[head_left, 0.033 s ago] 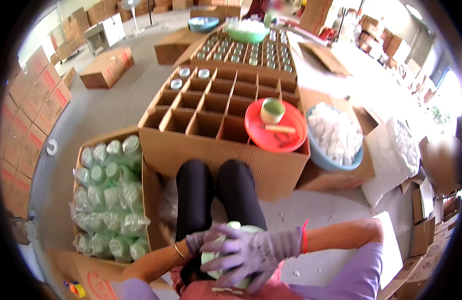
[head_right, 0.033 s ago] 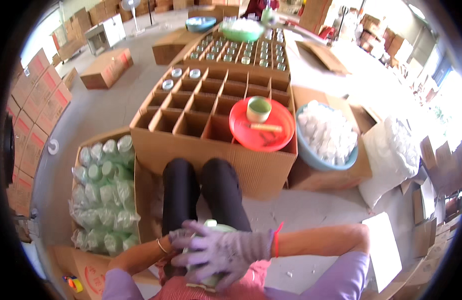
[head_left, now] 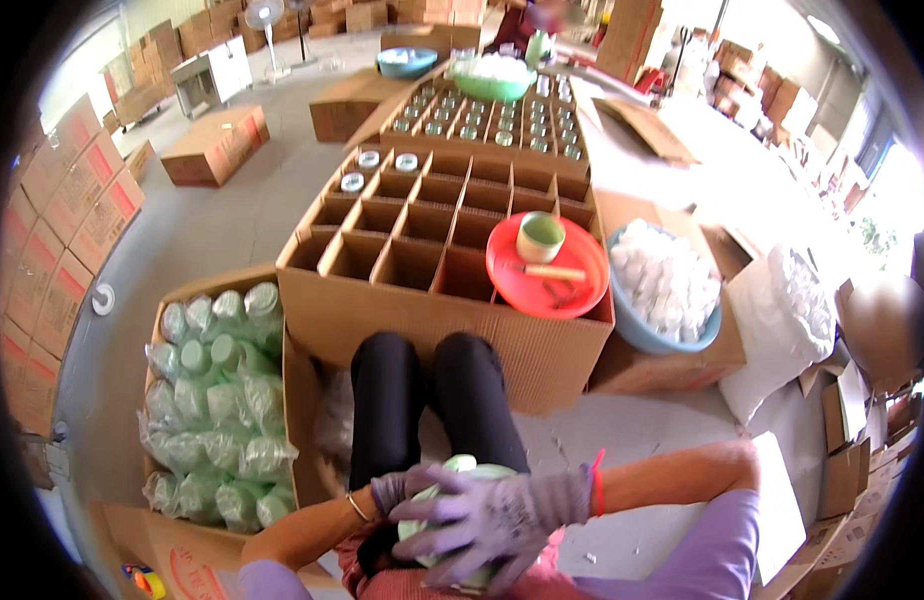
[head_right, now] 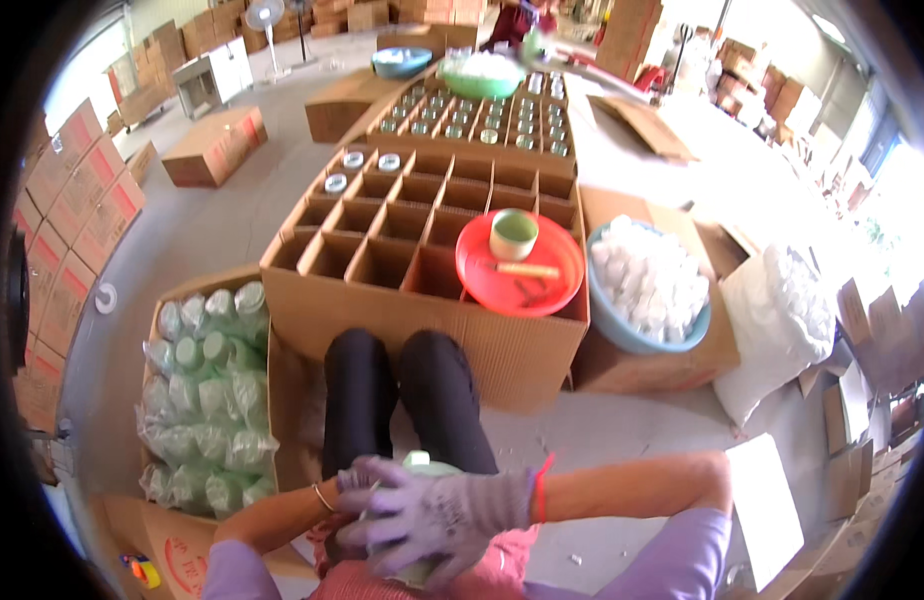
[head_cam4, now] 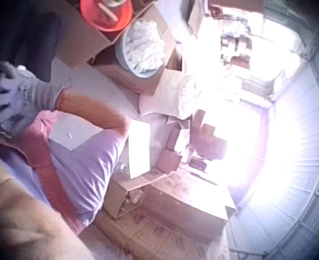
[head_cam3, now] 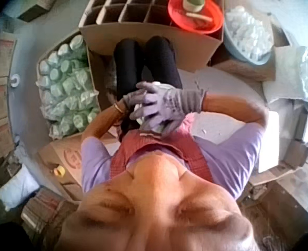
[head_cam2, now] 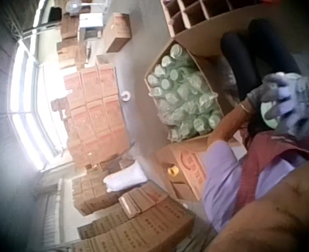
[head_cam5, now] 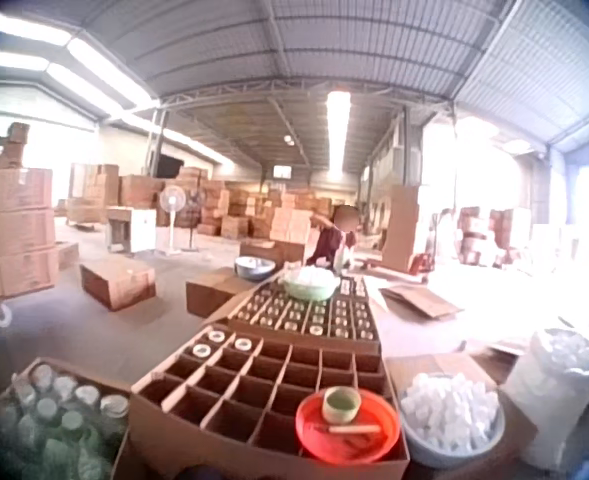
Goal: The person assembles light green kettles by inserting a black rubber seal into the opening, screwing on the lid, and inserting a wooden stick. They then wrap each assembled kettle in a plastic bag and place it into a cardboard box.
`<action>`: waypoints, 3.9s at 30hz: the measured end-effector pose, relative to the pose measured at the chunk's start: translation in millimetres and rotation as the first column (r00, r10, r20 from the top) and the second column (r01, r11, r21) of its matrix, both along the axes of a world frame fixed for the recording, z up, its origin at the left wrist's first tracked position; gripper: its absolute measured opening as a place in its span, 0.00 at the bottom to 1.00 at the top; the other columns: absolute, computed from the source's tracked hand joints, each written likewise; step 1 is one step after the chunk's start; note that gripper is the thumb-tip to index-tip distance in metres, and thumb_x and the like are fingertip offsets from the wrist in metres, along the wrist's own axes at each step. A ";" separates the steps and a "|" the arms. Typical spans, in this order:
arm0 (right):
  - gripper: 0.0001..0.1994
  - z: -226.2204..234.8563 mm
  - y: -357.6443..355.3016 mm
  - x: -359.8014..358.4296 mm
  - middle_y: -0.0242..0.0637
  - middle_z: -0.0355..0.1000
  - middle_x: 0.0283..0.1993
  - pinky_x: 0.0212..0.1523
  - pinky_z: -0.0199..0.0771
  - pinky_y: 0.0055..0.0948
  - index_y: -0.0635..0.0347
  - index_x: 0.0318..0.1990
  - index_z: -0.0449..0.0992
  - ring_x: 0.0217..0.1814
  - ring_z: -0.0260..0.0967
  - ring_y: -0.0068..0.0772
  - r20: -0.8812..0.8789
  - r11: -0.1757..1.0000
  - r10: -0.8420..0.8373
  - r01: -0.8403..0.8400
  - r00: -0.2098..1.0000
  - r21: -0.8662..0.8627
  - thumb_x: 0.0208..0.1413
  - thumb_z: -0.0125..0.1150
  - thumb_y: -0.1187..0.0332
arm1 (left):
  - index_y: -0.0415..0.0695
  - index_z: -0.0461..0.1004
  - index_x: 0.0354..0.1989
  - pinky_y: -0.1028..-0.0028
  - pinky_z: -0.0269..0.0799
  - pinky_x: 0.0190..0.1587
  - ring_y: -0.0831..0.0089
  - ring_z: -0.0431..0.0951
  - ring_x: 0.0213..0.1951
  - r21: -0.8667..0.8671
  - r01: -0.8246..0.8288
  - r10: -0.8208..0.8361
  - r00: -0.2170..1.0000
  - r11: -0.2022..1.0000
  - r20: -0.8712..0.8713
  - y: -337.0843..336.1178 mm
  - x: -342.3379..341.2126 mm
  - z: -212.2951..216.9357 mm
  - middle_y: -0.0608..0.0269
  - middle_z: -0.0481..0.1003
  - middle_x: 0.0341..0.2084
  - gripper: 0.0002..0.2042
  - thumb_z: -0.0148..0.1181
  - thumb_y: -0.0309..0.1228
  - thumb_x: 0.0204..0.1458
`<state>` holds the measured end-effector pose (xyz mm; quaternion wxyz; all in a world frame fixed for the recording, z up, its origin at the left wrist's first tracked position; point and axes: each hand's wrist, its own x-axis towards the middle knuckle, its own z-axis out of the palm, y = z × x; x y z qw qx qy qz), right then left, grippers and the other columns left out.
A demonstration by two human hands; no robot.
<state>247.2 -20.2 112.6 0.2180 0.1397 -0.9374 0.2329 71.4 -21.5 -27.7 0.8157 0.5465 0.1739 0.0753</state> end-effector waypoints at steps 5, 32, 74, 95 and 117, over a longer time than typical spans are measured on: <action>0.27 24.3 -12.1 -27.6 0.34 0.65 0.64 0.61 0.54 0.72 0.45 0.52 0.76 0.68 0.58 0.51 -0.101 0.981 0.151 -0.137 0.983 0.137 0.49 0.58 0.40 | 0.42 0.72 0.57 0.70 0.72 0.51 0.68 0.77 0.47 0.121 -0.025 0.032 0.998 0.992 -0.050 -0.5 -0.6 13.4 0.57 0.76 0.50 0.17 0.52 0.33 0.62; 0.34 -76.9 90.4 50.9 0.47 0.57 0.67 0.70 0.55 0.38 0.62 0.68 0.57 0.69 0.57 0.44 -0.007 0.349 -0.888 0.666 0.459 -0.660 0.65 0.46 0.44 | 0.35 0.81 0.43 0.74 0.76 0.48 0.72 0.81 0.43 0.833 -0.549 0.714 0.557 -0.066 0.423 75.5 -22.5 140.8 0.56 0.83 0.39 0.10 0.57 0.22 0.55; 0.09 -37.3 175.3 144.5 0.43 0.77 0.44 0.49 0.77 0.42 0.59 0.40 0.80 0.47 0.76 0.49 0.196 0.174 -0.969 0.978 0.148 0.119 0.56 0.58 0.66 | 0.33 0.72 0.54 0.67 0.69 0.59 0.67 0.76 0.51 0.581 -0.812 0.991 0.117 0.057 0.066 75.9 -103.3 66.9 0.54 0.77 0.48 0.16 0.51 0.33 0.65; 0.10 -14.7 137.2 54.5 0.35 0.70 0.46 0.54 0.70 0.44 0.52 0.42 0.77 0.50 0.70 0.44 -0.019 0.766 -0.639 0.638 0.769 0.074 0.52 0.65 0.66 | 0.30 0.78 0.48 0.76 0.74 0.47 0.76 0.79 0.42 0.582 -0.807 0.978 0.189 0.100 0.093 96.8 -104.7 64.5 0.58 0.81 0.41 0.14 0.56 0.30 0.62; 0.15 -15.5 179.3 120.4 0.49 0.75 0.41 0.41 0.78 0.45 0.59 0.43 0.78 0.42 0.78 0.48 0.314 0.202 -0.949 0.839 0.039 0.506 0.54 0.59 0.60 | 0.40 0.56 0.68 0.58 0.75 0.51 0.44 0.79 0.48 0.668 -0.164 0.600 0.626 0.726 -0.498 38.2 -52.2 132.1 0.41 0.76 0.49 0.38 0.60 0.30 0.44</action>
